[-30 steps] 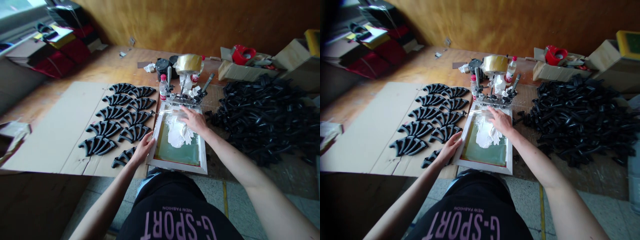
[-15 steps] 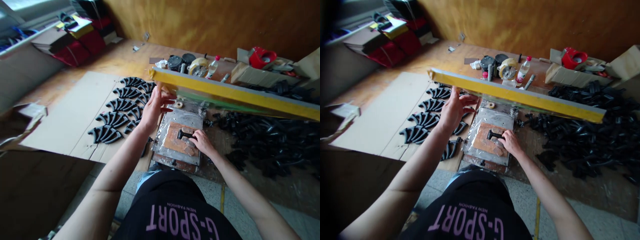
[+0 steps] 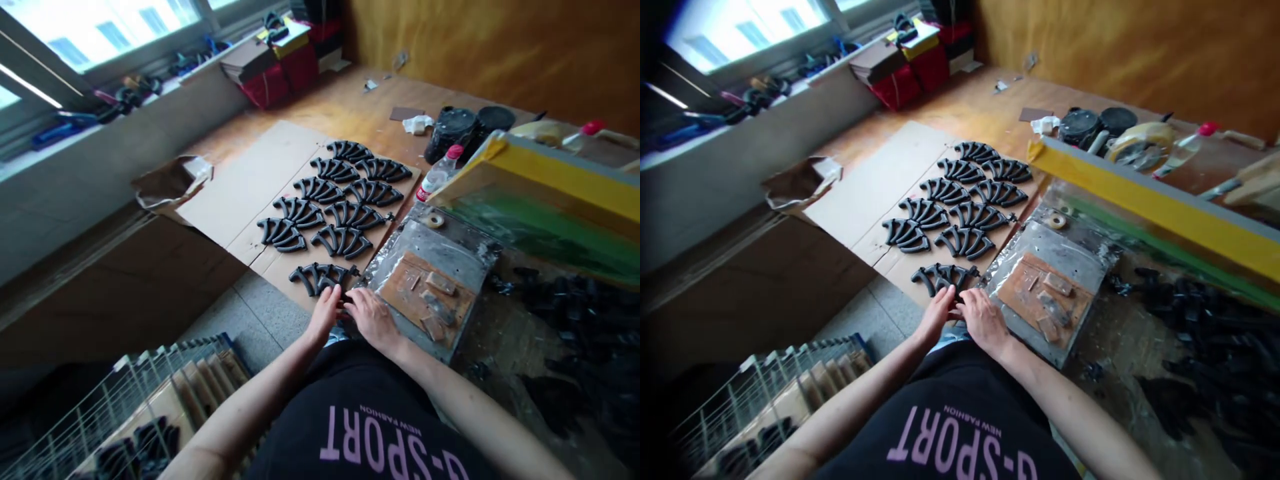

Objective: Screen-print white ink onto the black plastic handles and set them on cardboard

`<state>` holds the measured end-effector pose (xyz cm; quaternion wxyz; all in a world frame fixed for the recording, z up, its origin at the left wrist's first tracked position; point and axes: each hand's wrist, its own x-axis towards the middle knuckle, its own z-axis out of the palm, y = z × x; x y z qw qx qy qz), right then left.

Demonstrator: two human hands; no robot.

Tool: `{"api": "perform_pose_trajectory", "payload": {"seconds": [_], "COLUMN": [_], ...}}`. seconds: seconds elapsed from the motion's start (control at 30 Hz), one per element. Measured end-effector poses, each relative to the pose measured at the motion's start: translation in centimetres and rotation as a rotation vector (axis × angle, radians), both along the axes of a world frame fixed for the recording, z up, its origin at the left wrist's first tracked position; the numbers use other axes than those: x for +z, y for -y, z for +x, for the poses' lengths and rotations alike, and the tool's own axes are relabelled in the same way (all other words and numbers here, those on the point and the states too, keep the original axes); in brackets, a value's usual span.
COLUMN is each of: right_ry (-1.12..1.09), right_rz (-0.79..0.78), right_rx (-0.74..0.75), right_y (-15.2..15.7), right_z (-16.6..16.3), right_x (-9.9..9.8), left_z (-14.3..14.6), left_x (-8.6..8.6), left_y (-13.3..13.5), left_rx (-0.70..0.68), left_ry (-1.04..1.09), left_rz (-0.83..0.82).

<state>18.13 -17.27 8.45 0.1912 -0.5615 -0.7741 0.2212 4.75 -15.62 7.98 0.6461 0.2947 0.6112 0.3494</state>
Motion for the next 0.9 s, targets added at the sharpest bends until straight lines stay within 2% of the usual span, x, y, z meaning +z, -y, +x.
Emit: {"api": "perform_pose_trajectory", "payload": {"seconds": [0.07,0.13,0.23,0.37,0.53,0.63,0.7,0.77,0.83,0.9], "right_ry": [-0.023,0.003,0.013,-0.074,-0.136,-0.135,-0.171,-0.282,-0.445,-0.599], "right_rz": [-0.127,-0.289,-0.464,-0.512,-0.512,-0.564,-0.601,-0.615,-0.629,-0.679], "right_rx": [0.080,0.100,0.091,0.042,-0.010,0.014,0.103,0.280,0.530,0.753], "right_y": [-0.6,-1.3,-2.2,-2.9,-3.5,-4.4,-5.4,-6.4,-7.2,-7.4], "right_z": [-2.1,-3.4,-4.7,-6.3,-7.4,-7.7,-8.6,-10.6,-13.6,-17.0], "right_x": [-1.0,-2.3,-4.0,-5.3,-5.2,-3.3,-0.8,2.6,6.6,10.3], "left_z": [-4.3,-8.2,-11.9,-13.4,-14.1,-15.4,-16.6,-18.0,-19.0,-19.4], "left_x": [-1.8,-3.7,-6.2,-7.5,-6.9,-5.5,-4.1,-2.2,-0.3,1.8], "left_y": [-0.5,-0.9,-1.9,-4.8,-10.2,-13.1,-15.1,-17.3,-19.9,-22.6], "left_rx": [0.052,0.045,-0.127,-0.343,-0.574,-0.764,-0.978,-1.150,-1.149,-1.038], "left_ry": [-0.144,-0.318,-0.583,-0.693,-0.689,-0.654,-0.621,-0.592,-0.617,-0.672], "left_rz": [0.005,-0.041,-0.155,-0.199,-0.156,-0.186,-0.249,-0.257,-0.180,-0.062]}}
